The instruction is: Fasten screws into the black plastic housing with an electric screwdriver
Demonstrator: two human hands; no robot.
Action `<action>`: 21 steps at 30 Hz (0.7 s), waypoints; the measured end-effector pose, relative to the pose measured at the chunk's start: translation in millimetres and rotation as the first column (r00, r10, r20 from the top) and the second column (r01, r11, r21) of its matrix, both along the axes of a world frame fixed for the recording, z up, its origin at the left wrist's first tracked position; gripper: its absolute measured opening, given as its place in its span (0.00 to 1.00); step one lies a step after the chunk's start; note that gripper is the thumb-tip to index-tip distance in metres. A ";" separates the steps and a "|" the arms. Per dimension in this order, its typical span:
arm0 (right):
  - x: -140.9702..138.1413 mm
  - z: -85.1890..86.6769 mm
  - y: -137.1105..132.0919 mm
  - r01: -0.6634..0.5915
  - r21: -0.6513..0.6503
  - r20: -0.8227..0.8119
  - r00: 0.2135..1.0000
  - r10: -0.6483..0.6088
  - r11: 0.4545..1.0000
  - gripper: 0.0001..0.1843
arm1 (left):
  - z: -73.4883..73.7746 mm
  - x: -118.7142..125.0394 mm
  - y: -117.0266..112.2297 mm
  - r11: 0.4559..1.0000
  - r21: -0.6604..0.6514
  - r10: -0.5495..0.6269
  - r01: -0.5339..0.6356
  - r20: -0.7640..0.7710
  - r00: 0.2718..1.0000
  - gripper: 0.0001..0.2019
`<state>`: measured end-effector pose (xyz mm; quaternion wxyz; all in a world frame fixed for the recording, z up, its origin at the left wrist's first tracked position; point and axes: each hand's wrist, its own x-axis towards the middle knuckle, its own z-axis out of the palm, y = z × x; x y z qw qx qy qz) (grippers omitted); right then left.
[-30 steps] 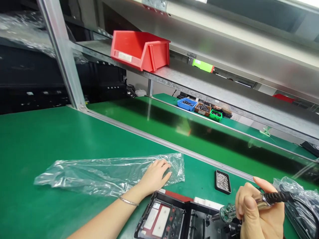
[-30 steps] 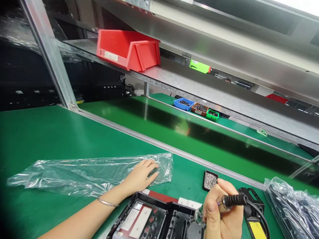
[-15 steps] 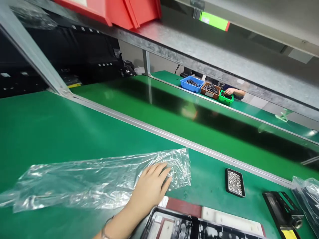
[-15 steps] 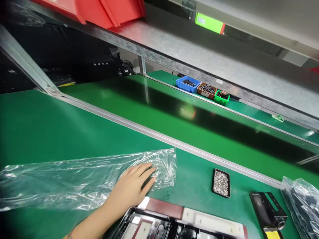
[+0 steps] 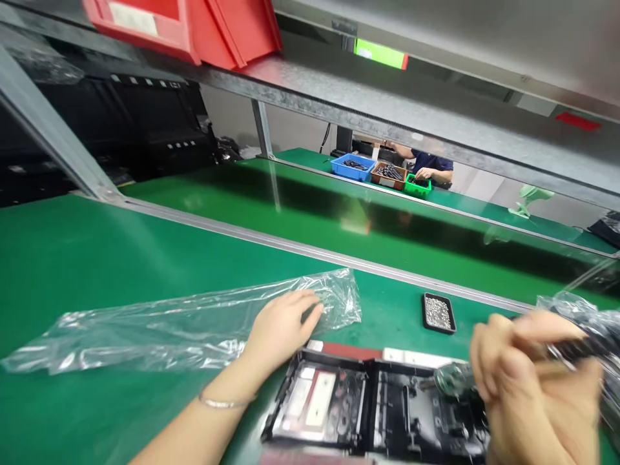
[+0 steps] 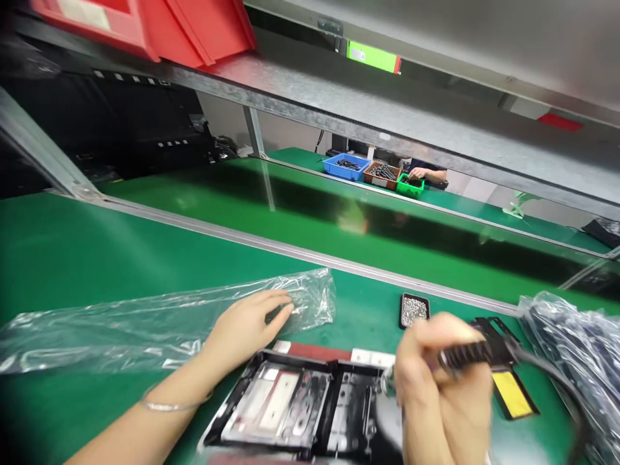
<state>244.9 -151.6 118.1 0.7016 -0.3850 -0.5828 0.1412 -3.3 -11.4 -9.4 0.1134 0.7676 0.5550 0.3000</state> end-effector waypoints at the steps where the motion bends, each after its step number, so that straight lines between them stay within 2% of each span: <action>1: 0.2 1.0 1.0 -0.090 0.044 0.083 0.993 0.086 0.995 0.03 | 3.7 0.9 0.5 1.000 -0.019 0.015 -0.014 0.048 0.999 0.19; 3: 1.2 3.6 6.2 -0.130 0.038 0.141 0.982 0.123 0.991 0.04 | 10.3 3.7 1.5 0.997 -0.062 0.044 -0.034 0.152 0.987 0.20; 5: 2.4 5.4 12.8 -0.144 0.009 0.180 0.974 0.140 0.990 0.05 | 17.2 8.0 3.5 0.993 -0.121 0.030 0.000 0.251 0.968 0.21; 8: 3.3 4.3 19.6 -0.156 -0.004 0.194 0.969 0.154 0.988 0.06 | 31.5 17.2 10.2 0.966 -0.216 -0.055 0.139 0.352 0.934 0.22; 10: 3.0 2.1 20.5 -0.157 0.003 0.195 0.969 0.154 0.988 0.06 | 42.8 23.9 15.3 0.908 -0.302 -0.158 0.290 0.393 0.906 0.22; 12: 2.0 0.4 18.4 -0.152 0.008 0.203 0.968 0.147 0.988 0.06 | 51.5 29.2 17.8 0.786 -0.398 -0.283 0.473 0.447 0.848 0.21; 14: 0.8 -0.7 14.6 -0.148 0.010 0.215 0.966 0.142 0.989 0.05 | 53.9 31.2 16.8 0.614 -0.457 -0.385 0.643 0.538 0.750 0.20; 16: -0.3 -1.7 10.7 -0.137 0.023 0.227 0.965 0.128 0.990 0.04 | 49.0 29.6 14.6 0.435 -0.465 -0.432 0.771 0.643 0.632 0.21; 18: -0.7 -2.8 8.4 -0.135 0.050 0.222 0.968 0.121 0.990 0.04 | 39.2 26.7 14.6 0.263 -0.479 -0.458 0.837 0.702 0.545 0.20; 19: -0.6 -3.5 8.0 -0.134 0.057 0.209 0.971 0.119 0.989 0.04 | 33.6 26.0 15.8 0.197 -0.475 -0.451 0.858 0.732 0.510 0.19; 21: -0.1 -4.5 8.2 -0.131 0.060 0.178 0.977 0.118 0.990 0.06 | 22.9 27.5 19.7 0.103 -0.457 -0.411 0.883 0.789 0.457 0.18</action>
